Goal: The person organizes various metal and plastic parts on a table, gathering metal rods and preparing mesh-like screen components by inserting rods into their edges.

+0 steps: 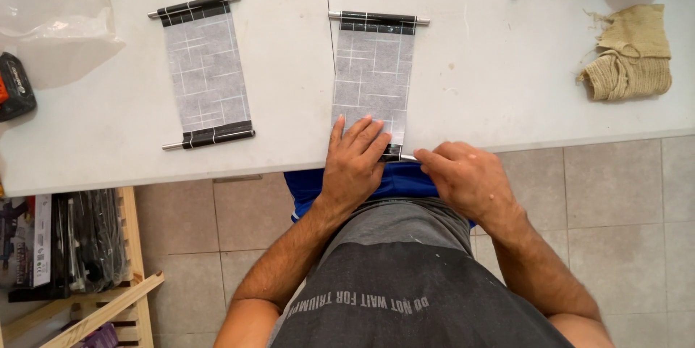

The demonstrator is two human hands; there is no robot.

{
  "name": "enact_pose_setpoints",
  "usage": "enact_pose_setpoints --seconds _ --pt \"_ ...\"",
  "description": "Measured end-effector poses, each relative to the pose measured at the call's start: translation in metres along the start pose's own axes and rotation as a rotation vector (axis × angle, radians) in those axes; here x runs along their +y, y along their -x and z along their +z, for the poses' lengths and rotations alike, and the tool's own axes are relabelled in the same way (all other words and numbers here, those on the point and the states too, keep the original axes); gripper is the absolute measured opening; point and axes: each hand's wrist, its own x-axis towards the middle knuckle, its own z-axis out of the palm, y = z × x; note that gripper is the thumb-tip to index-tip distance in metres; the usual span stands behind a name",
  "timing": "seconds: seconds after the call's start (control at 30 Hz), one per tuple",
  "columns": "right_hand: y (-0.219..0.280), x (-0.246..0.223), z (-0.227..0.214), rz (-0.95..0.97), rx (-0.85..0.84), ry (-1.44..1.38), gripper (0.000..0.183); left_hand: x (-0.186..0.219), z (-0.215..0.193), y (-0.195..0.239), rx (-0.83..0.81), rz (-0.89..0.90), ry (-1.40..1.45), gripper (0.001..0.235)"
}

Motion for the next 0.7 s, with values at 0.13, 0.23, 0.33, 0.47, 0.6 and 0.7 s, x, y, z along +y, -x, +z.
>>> enact_pose_setpoints --seconds 0.13,0.23,0.33,0.47,0.6,0.7 --pt "-0.007 0.004 0.014 -0.067 0.055 0.127 0.014 0.005 -0.004 -0.003 -0.029 0.084 -0.111 0.029" --pt "-0.012 0.003 0.021 -0.082 0.034 0.131 0.013 0.004 -0.004 -0.003 -0.041 0.120 -0.142 0.029" --pt "-0.015 0.004 0.021 -0.063 -0.002 0.098 0.014 0.000 -0.003 -0.004 -0.043 0.141 -0.155 0.027" --pt "-0.018 0.010 0.024 -0.047 -0.030 -0.030 0.023 -0.001 0.000 -0.006 -0.073 0.191 -0.165 0.022" --pt "-0.020 0.016 -0.021 0.043 -0.034 -0.149 0.037 -0.008 0.002 -0.006 -0.083 0.194 -0.158 0.022" --pt "-0.013 0.036 -0.025 0.241 -0.012 -0.225 0.032 -0.011 0.001 -0.010 -0.060 0.164 -0.149 0.027"
